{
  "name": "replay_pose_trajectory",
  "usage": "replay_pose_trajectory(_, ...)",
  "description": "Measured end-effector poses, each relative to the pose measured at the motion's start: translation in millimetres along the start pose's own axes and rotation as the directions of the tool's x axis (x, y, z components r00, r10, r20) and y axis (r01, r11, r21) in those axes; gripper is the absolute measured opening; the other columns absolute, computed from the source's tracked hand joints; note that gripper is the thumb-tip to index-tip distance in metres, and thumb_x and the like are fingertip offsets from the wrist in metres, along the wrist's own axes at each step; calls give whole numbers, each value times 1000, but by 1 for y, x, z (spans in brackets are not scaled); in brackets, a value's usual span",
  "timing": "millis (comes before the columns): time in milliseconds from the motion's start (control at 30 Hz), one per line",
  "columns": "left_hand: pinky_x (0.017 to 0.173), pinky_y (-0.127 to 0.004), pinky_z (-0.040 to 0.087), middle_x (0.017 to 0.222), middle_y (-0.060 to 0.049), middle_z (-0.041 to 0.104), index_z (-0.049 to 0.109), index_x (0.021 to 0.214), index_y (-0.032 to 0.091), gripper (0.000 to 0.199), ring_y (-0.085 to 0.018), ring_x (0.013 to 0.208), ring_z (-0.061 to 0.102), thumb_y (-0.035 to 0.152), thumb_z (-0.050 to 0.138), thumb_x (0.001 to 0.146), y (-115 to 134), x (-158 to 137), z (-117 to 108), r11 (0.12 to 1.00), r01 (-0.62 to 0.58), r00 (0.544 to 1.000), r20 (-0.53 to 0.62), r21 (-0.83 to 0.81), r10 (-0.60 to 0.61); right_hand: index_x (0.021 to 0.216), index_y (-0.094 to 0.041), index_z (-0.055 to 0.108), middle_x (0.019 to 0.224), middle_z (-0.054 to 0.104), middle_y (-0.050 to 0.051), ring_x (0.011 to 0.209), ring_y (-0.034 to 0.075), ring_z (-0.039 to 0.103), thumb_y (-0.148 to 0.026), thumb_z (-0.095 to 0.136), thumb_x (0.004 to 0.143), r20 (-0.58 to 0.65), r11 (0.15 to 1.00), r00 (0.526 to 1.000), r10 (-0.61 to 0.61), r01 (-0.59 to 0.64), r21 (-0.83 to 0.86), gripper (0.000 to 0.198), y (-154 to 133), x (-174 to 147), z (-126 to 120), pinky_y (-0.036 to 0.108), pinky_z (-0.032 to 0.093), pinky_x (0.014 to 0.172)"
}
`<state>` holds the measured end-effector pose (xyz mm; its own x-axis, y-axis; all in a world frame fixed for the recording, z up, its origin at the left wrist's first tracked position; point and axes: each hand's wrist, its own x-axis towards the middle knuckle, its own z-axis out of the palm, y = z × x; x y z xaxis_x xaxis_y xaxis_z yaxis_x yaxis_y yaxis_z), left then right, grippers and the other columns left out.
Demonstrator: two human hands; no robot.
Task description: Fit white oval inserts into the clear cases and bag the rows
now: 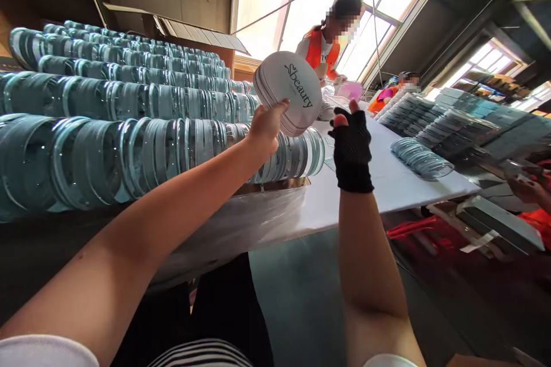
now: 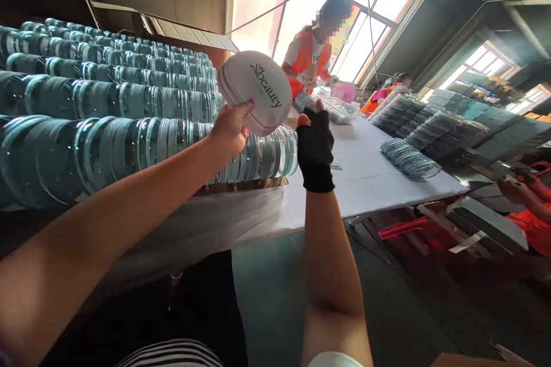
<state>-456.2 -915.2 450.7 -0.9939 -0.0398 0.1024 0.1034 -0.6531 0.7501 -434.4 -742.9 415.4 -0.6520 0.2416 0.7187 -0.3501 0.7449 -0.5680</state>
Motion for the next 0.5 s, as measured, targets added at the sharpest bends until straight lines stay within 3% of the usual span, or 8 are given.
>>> replay_pose_trajectory(100, 99, -39, 57, 100, -4, 78, 69, 102, 19, 20, -23, 107, 73, 15, 71, 83, 12, -18, 1, 1000, 19, 1000, 14, 23, -19, 141, -19, 53, 150, 53, 18, 140, 31, 51, -45, 42, 98, -6, 976, 993, -114, 111, -187, 51, -29, 7, 8, 54, 46, 111)
replay_pose_trajectory(167, 94, -37, 58, 91, -3, 78, 70, 94, 18, 11, -22, 99, 74, 14, 70, 84, 20, -31, -1, 998, 11, 1000, 2, 55, -11, 137, -20, 56, 158, 45, 15, 149, 28, 40, -39, 43, 98, -19, 930, 955, -296, 284, -233, 45, -54, -5, 14, 54, 39, 118)
replay_pose_trajectory(233, 90, -35, 59, 86, -2, 77, 70, 92, 18, 9, -22, 95, 75, 14, 70, 84, 28, -43, -4, 997, -13, 1000, 11, 82, 12, 138, -19, 54, 162, 37, 14, 153, 24, 33, -36, 45, 99, -110, 895, 904, -414, 382, -229, 44, -71, -17, 20, 49, 36, 122)
replay_pose_trajectory(333, 87, -33, 60, 87, -1, 78, 72, 94, 20, 13, -21, 96, 74, 15, 71, 83, 37, -55, -10, 995, -49, 996, 79, 82, 42, 149, -12, 40, 159, 39, 21, 153, 26, 33, -43, 43, 100, -277, 944, 913, -299, 240, -228, 58, -75, -22, 27, 50, 37, 121)
replay_pose_trajectory(400, 85, -32, 60, 88, -2, 78, 73, 93, 20, 12, -21, 96, 74, 15, 71, 82, 40, -57, -15, 996, -58, 995, 84, 71, 52, 150, -12, 38, 155, 42, 23, 151, 29, 37, -45, 38, 100, -301, 956, 924, -236, 165, -243, 60, -73, -22, 28, 56, 41, 117)
replay_pose_trajectory(500, 78, -31, 58, 87, -4, 77, 73, 88, 18, 10, -21, 89, 74, 15, 72, 79, 41, -57, -25, 997, -48, 998, 43, 53, 46, 145, -16, 45, 152, 46, 19, 148, 30, 41, -41, 37, 97, -271, 915, 888, -373, 302, -268, 54, -82, -27, 29, 55, 43, 114)
